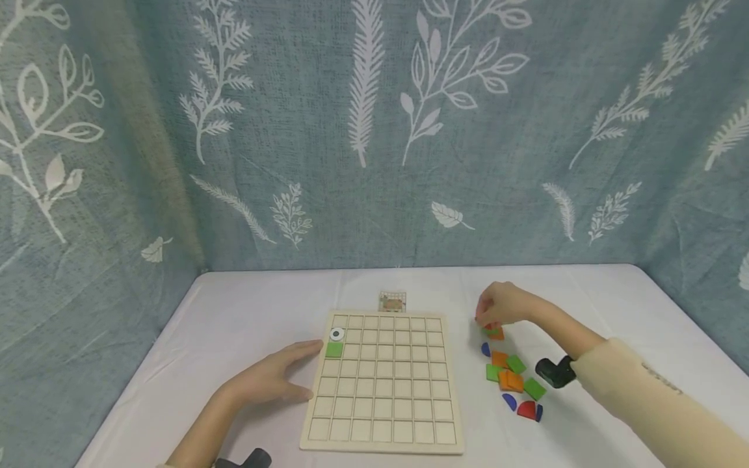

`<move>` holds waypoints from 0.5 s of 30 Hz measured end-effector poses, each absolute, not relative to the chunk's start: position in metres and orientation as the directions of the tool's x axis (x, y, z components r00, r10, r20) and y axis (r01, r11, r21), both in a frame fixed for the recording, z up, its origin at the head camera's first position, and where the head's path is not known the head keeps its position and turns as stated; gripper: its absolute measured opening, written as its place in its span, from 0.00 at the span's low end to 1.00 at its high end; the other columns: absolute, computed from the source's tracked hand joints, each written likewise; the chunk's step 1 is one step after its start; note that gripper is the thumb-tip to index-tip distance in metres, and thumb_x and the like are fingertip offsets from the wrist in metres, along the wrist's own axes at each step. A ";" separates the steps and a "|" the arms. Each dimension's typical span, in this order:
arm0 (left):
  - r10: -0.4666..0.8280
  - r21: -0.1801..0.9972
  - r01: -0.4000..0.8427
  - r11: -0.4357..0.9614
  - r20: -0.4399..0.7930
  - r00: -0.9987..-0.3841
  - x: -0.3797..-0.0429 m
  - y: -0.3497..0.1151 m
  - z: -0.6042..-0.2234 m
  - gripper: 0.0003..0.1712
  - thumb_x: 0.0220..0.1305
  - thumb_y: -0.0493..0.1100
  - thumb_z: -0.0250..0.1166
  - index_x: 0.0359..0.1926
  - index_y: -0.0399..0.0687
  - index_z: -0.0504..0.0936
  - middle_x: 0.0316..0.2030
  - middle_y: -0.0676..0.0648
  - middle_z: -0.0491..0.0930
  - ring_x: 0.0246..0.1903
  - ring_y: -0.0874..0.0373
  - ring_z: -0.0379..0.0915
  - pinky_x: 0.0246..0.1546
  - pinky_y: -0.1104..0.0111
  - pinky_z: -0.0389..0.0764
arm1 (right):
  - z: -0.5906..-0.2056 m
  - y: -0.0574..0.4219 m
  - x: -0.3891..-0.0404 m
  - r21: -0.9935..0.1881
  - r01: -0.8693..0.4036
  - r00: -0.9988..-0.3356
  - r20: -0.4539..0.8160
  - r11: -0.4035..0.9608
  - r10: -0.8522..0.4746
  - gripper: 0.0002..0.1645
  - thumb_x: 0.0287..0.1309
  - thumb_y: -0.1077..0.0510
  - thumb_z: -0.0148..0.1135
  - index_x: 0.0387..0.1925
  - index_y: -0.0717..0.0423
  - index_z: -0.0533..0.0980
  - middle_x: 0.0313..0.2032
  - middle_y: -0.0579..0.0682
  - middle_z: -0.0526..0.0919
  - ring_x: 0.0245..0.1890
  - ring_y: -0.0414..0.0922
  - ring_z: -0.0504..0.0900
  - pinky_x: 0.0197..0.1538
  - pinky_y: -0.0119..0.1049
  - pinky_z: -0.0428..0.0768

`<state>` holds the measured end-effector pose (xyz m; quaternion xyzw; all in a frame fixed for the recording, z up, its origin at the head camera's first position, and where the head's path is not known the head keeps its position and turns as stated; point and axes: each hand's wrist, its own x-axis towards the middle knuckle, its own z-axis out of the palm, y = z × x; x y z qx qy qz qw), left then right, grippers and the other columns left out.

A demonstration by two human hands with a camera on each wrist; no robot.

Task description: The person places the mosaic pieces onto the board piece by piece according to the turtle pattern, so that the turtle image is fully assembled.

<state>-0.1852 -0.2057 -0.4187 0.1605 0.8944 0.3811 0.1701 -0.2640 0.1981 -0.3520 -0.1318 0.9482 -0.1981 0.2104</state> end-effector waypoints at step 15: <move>0.404 0.734 0.153 0.661 -0.177 -0.898 -0.185 -0.207 -0.421 0.49 0.38 0.47 0.73 0.65 0.43 0.64 0.66 0.39 0.60 0.67 0.38 0.48 0.65 0.42 0.49 | -0.360 0.118 -0.274 -0.569 -0.328 -0.830 -0.207 0.754 -0.518 0.04 0.50 0.61 0.65 0.24 0.58 0.80 0.19 0.45 0.81 0.22 0.39 0.80 0.28 0.27 0.77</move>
